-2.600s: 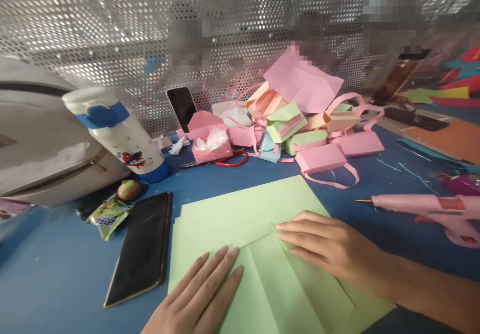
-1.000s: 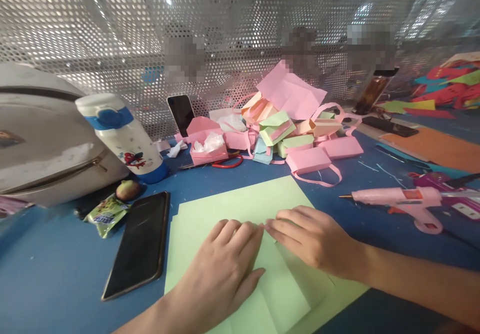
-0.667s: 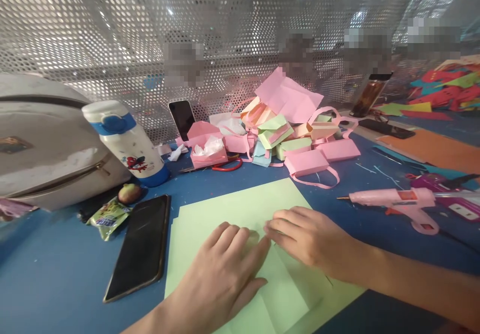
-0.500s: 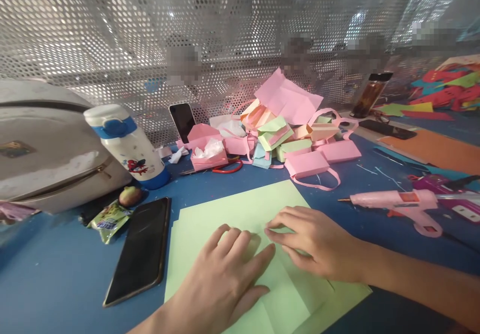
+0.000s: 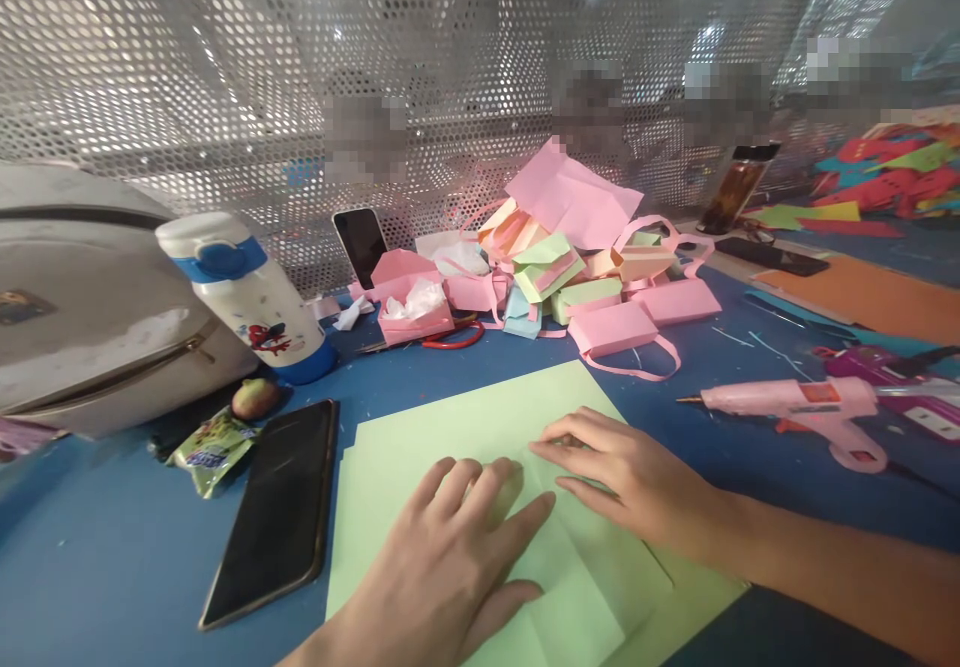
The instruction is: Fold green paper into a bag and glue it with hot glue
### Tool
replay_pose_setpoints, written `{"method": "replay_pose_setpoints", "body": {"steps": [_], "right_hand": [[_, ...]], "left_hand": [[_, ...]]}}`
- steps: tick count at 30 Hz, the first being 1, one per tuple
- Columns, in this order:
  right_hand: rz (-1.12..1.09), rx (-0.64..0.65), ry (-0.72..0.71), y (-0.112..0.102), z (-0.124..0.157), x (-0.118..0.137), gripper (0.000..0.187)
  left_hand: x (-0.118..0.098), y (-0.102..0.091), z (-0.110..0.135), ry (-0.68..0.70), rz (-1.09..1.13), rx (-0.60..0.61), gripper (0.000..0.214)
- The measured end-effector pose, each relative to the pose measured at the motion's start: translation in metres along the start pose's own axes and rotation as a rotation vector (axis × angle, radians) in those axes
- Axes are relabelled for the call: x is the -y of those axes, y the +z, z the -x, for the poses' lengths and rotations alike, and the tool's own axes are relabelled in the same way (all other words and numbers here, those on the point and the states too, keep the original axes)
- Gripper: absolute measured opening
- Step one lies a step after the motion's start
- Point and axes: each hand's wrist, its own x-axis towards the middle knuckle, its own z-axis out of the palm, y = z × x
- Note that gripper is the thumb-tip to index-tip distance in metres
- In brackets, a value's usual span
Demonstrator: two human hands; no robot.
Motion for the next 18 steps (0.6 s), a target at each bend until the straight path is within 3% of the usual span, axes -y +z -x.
{"method": "replay_pose_setpoints", "body": {"steps": [6,12,18], "right_hand": [[-0.132,0.034,0.07,0.0029,-0.0011,-0.0025,0.047],[-0.242,0.058,0.189,0.0048,-0.0016,-0.0059,0.045],[-0.284,0.061,0.201,0.0042,-0.0039,-0.0053,0.043]], "left_hand": [[0.0005,0.0029,0.0025,0.029,-0.065,-0.023,0.052],[0.0009,0.0029,0.0024,0.033,-0.079,-0.024,0.051],[0.0015,0.0042,0.0029,0.047,-0.098,-0.046,0.05]]}}
